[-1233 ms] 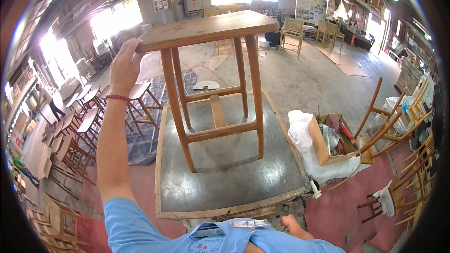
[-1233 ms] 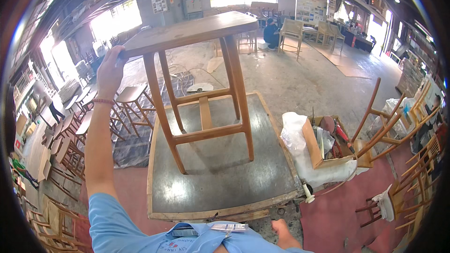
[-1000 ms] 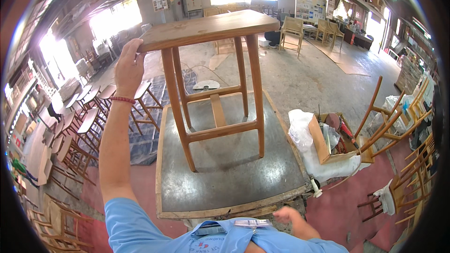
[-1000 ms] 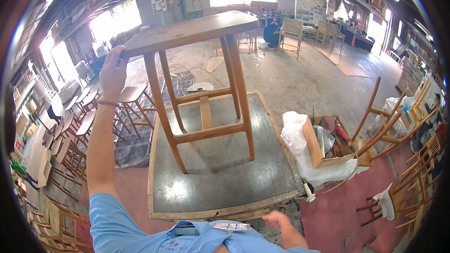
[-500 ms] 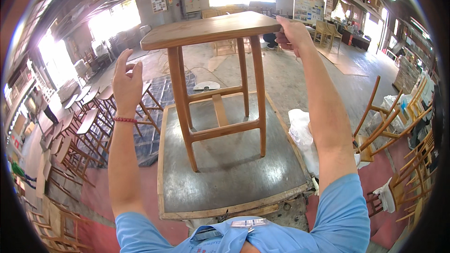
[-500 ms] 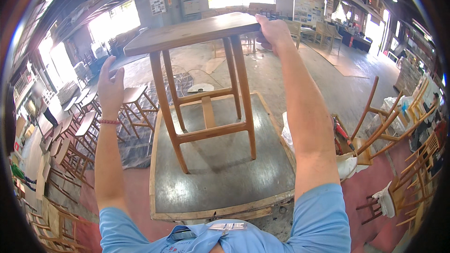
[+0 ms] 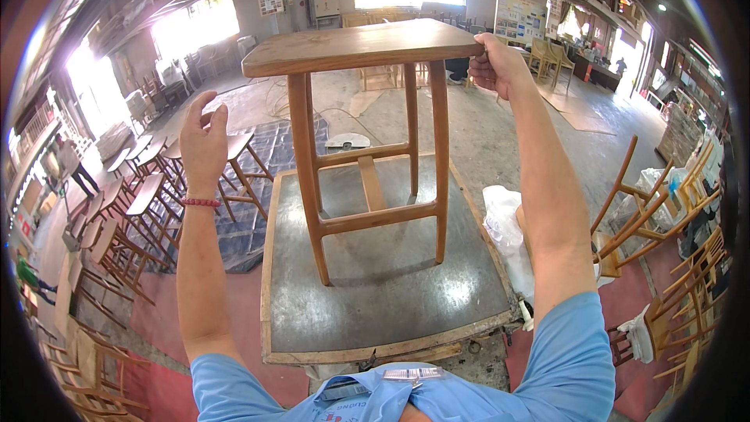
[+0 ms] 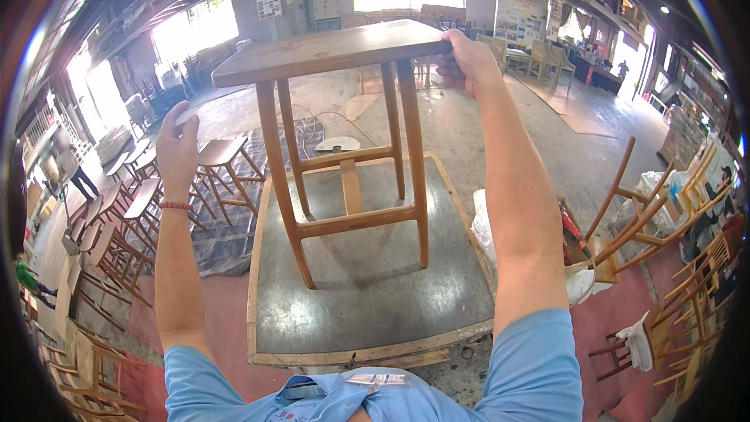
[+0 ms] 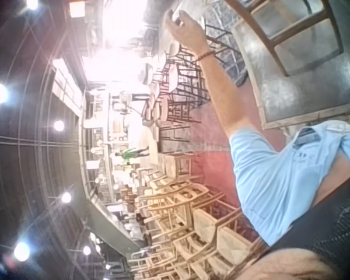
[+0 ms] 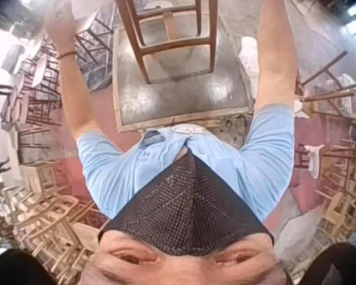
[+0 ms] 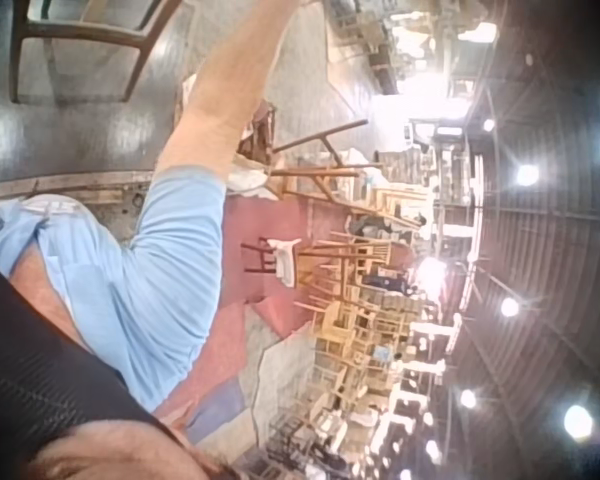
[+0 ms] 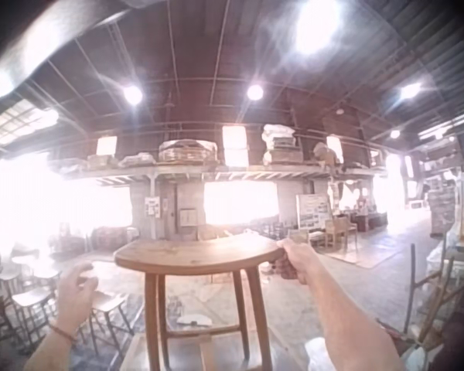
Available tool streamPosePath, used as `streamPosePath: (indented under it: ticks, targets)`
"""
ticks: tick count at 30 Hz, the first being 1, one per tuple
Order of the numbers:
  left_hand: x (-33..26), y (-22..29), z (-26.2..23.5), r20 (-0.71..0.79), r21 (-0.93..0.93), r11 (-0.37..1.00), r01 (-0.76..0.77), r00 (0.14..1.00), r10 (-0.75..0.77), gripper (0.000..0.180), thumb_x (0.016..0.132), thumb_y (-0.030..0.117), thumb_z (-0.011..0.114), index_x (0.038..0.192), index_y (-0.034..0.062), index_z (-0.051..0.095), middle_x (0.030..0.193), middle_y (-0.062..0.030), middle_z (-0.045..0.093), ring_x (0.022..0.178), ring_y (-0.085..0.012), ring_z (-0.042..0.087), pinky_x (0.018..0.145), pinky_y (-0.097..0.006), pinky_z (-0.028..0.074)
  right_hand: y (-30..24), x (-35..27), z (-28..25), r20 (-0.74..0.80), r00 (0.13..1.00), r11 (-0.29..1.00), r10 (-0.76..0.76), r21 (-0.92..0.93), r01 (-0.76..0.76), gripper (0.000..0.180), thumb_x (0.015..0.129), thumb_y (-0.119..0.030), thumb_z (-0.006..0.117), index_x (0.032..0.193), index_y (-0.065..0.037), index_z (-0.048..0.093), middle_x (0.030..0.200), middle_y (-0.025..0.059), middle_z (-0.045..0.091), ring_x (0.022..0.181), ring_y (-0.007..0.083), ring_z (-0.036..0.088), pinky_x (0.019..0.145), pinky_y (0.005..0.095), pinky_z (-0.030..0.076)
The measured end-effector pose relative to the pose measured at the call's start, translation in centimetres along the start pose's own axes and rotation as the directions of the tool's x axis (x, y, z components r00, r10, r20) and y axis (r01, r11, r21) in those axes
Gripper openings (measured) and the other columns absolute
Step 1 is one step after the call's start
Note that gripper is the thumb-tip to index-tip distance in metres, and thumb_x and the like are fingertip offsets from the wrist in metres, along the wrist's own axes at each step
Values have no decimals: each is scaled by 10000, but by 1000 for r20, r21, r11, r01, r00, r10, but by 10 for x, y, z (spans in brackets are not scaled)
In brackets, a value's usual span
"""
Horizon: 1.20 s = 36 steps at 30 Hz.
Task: The person moves wooden chairs and stools around a workshop floor, then retrieves a bottle of dark finish and a brush. They apply the finish to the underside of a wooden pallet or bench frame, then cap the bottle and place it back in a box.
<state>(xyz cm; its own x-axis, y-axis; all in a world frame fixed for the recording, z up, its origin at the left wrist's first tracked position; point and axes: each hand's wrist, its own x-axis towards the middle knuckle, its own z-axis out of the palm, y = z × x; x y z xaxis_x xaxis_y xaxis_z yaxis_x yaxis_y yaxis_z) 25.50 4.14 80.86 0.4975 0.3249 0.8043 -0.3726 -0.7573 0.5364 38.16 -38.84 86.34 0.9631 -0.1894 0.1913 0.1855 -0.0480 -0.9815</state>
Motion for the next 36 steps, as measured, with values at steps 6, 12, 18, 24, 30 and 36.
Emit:
streamPosePath:
  ticks: [6, 12, 18, 24, 30, 36]
  targets:
    - [-6, -8, 23, 26, -29, 997, 66, 998, -65, 366, 891, 239, 608, 1201, 47, 594, 922, -131, 683, 780, -155, 632, 712, -291, 485, 2, -5, 5, -34, 999, 998, -39, 57, 41, 394, 804, -430, 645, 781, -45, 566, 710, 63, 631, 615, 167, 635, 557, 290, 530]
    - [-60, -31, 96, 115, -173, 973, 156, 984, -138, 484, 868, 322, 646, 1201, -21, 572, 983, -134, 665, 830, -179, 619, 742, -304, 478, 37, -33, -11, 52, 996, 991, -69, 122, 62, 417, 879, -464, 606, 823, -50, 593, 751, 48, 636, 657, 159, 625, 615, 267, 508]
    - [-142, -74, 150, 221, -63, 870, 489, 857, -466, 349, 841, 284, 690, 984, -22, 600, 770, -60, 596, 683, -147, 543, 657, -308, 450, 277, -204, -109, 519, 835, 978, 185, -15, -207, 309, 943, -337, 524, 815, -72, 620, 770, 30, 616, 706, 130, 571, 686, 300, 484]
    - [-156, -81, 150, 203, -105, 831, 547, 829, -521, 282, 823, 256, 712, 837, 2, 591, 689, -26, 565, 628, -115, 515, 599, -287, 429, 495, -468, -204, -47, 258, 256, 965, -48, -965, 366, 879, -407, 621, 767, -59, 648, 692, 63, 631, 644, 208, 610, 598, 384, 509]
    - [-153, -83, 154, 128, -106, 856, 507, 860, -494, 272, 823, 258, 716, 818, 12, 600, 681, -34, 571, 608, -125, 525, 573, -304, 435, 561, -558, -260, -197, 125, 146, 972, 96, -985, 363, 911, -319, 548, 1051, 15, 576, 975, 181, 645, 834, 314, 651, 693, 444, 525]
    - [-147, -111, 153, 144, 359, 870, 338, 901, -410, 351, 858, 330, 665, 821, -17, 630, 704, -107, 619, 635, -213, 580, 579, -380, 462, 589, -474, -270, -363, 304, 474, 881, 682, -557, 321, 887, -167, 473, 1185, -60, 529, 1042, 147, 573, 879, 295, 593, 688, 472, 497]
